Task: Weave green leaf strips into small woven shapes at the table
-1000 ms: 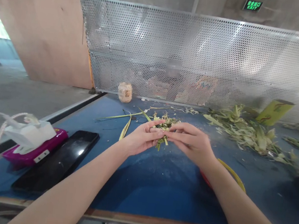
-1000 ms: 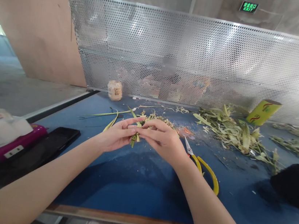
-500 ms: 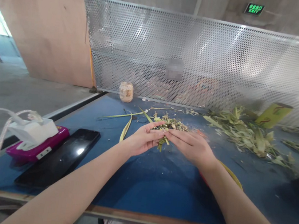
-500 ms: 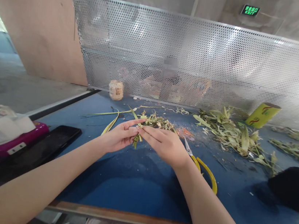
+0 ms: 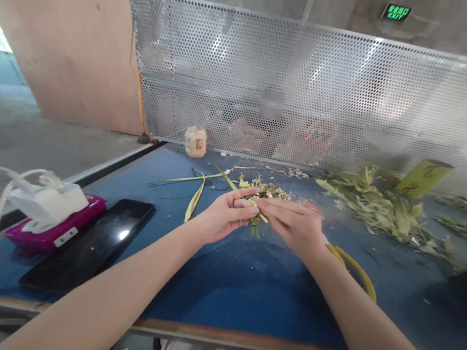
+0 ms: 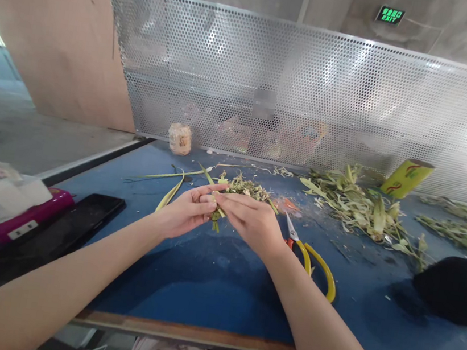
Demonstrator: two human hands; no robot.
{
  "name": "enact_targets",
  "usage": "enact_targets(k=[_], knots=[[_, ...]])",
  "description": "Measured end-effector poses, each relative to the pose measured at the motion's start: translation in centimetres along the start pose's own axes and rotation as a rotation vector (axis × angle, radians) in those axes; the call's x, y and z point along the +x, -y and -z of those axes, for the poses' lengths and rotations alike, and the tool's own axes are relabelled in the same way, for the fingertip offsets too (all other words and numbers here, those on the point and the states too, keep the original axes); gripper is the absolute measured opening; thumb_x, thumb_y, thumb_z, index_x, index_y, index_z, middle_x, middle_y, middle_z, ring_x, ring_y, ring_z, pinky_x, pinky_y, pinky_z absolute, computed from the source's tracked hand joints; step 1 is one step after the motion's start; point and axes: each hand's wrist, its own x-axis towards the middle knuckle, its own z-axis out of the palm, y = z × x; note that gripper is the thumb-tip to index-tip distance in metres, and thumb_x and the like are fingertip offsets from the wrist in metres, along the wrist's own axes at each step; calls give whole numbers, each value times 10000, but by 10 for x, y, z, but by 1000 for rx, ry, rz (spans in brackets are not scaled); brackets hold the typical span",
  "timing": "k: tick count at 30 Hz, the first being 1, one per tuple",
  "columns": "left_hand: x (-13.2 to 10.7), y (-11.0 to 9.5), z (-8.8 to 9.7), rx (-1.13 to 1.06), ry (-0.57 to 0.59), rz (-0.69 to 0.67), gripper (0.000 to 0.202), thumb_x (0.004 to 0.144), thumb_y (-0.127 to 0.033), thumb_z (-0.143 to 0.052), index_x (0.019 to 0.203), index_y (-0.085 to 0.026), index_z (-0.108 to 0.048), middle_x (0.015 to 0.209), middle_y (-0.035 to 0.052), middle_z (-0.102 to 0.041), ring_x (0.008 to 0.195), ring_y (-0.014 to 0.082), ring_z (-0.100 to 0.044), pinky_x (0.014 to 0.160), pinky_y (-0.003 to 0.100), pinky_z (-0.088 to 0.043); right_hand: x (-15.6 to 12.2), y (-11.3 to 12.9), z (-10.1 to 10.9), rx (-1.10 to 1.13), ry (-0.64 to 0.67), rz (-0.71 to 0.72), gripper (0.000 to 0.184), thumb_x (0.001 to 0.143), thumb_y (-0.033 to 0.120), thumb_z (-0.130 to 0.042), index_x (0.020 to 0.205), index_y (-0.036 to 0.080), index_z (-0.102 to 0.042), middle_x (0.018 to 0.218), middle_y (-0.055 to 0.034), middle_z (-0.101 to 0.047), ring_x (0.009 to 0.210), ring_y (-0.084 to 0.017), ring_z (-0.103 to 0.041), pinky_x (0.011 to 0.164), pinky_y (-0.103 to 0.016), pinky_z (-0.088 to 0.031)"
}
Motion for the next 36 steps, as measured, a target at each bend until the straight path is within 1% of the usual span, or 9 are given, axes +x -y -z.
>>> enact_targets(k=[3,6,8,12,15,18,23,29,36], knots=[[4,1,-1,32,-61,-100,481,612,-63,-690,1059,-120,-521,599,-32,-614,514,46,-538,526,167,-414,6,2,-4,322,-11,-237,328,814,200,-479,1119,295,-555,1048,-18,-625,596,-107,-606,588,-288,-555],[5,0,-1,71,-165,-201,551,590,-70,-703,1085,-130,-470,708,-8,-629,554,68,-561,515,189,-430,8,0,-13,632,49,-412,522,765,222,-543,1262,288,-396,1150,-53,-560,671,-110,-591,517,-246,-531],[5,-1,-1,139,-218,-226,607,581,-108,-717,1114,-151,-431,755,-9,-615,504,63,-545,459,195,-430,6,-3,-19,708,87,-481,548,723,221,-591,1243,265,-425,1123,-60,-571,707,-121,-586,534,-248,-529],[2,-2,-3,326,-269,-257,732,583,-201,-725,1196,-195,-326,896,22,-594,432,60,-517,358,217,-436,5,-6,-24,733,46,-559,434,730,233,-569,1162,229,-525,942,-43,-645,594,-103,-563,524,-272,-526],[0,-3,-6,400,-274,-313,765,625,-234,-693,1244,-208,-246,960,56,-568,557,110,-573,362,224,-473,7,-5,-24,731,-3,-590,404,714,246,-574,1117,218,-566,909,-35,-655,538,-92,-550,499,-277,-526],[0,-4,-7,469,-271,-353,733,662,-249,-660,1251,-204,-225,965,73,-545,645,145,-589,360,218,-483,10,-2,-21,724,-10,-620,406,696,251,-581,1099,199,-580,843,-26,-662,484,-80,-530,476,-273,-520],[0,-4,-6,601,-329,-415,663,686,-245,-631,1216,-234,-232,885,35,-543,558,105,-563,322,168,-429,11,3,-20,725,-7,-687,410,705,260,-576,1111,198,-568,703,2,-655,483,-85,-535,503,-265,-511],[0,1,-4,848,-329,-535,520,717,-224,-590,1148,-246,-300,741,-32,-496,570,92,-582,374,129,-385,11,5,-24,794,-45,-779,412,611,234,-658,1016,193,-595,828,-38,-666,653,-149,-600,466,-241,-470],[-1,3,-2,955,-272,-575,443,787,-216,-500,1175,-256,-290,808,-23,-537,570,76,-595,492,169,-462,12,7,-21,814,-91,-744,438,631,259,-647,1057,194,-567,786,-22,-633,474,-82,-487,386,-226,-399]])
